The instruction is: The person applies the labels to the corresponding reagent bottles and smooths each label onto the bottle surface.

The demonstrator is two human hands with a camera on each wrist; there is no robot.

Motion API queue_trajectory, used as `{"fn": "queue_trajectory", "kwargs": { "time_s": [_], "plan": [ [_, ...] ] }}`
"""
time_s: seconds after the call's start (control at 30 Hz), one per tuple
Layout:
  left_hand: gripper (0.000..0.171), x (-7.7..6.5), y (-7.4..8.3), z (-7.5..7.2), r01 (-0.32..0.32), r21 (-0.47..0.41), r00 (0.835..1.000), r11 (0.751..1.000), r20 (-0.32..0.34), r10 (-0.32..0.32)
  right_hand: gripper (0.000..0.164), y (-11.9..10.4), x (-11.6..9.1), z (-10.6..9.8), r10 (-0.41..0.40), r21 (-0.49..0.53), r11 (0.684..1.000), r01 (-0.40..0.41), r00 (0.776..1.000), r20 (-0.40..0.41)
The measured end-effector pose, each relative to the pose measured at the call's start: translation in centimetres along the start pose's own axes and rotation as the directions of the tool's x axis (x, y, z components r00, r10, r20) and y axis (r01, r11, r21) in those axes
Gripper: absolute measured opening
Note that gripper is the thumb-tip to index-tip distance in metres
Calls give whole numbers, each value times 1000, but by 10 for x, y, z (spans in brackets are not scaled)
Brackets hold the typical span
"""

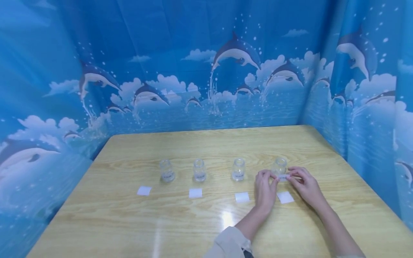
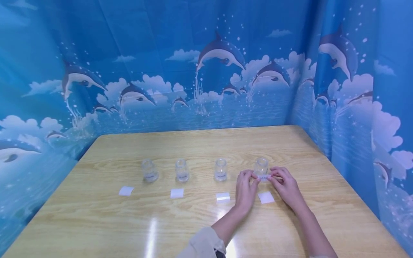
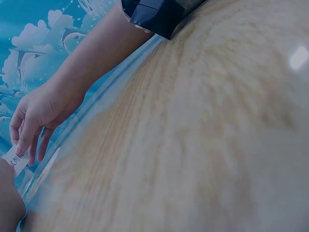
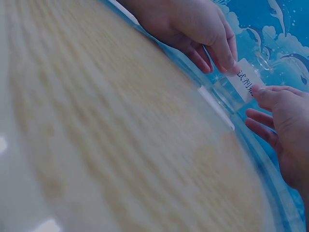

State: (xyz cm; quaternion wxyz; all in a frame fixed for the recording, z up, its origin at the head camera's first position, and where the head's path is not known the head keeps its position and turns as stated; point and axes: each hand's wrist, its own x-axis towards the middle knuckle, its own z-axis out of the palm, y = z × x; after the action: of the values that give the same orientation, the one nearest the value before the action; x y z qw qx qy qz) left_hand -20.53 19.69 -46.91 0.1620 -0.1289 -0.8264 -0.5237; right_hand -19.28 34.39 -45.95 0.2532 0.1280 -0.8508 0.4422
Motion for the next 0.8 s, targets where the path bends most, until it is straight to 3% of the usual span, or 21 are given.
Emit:
{"fn": "queue_trajectory", "kwargs": {
  "time_s": [0.23, 0.5, 0.8],
  "plan": [
    [8, 2, -3, 3, -29, -4, 999, 1000, -22, 29, 8, 7, 0, 4, 4, 9, 1000, -4, 1000, 2],
    [6, 7, -5, 4, -34, -57, 999, 998, 5, 34, 10, 6, 1, 8, 47, 8, 999, -47, 999, -22],
    [7, 9, -6, 5, -22, -115, 1000, 993, -22, 19, 7, -21, 3, 9, 56, 13, 998, -55, 997, -51]
  ]
}}
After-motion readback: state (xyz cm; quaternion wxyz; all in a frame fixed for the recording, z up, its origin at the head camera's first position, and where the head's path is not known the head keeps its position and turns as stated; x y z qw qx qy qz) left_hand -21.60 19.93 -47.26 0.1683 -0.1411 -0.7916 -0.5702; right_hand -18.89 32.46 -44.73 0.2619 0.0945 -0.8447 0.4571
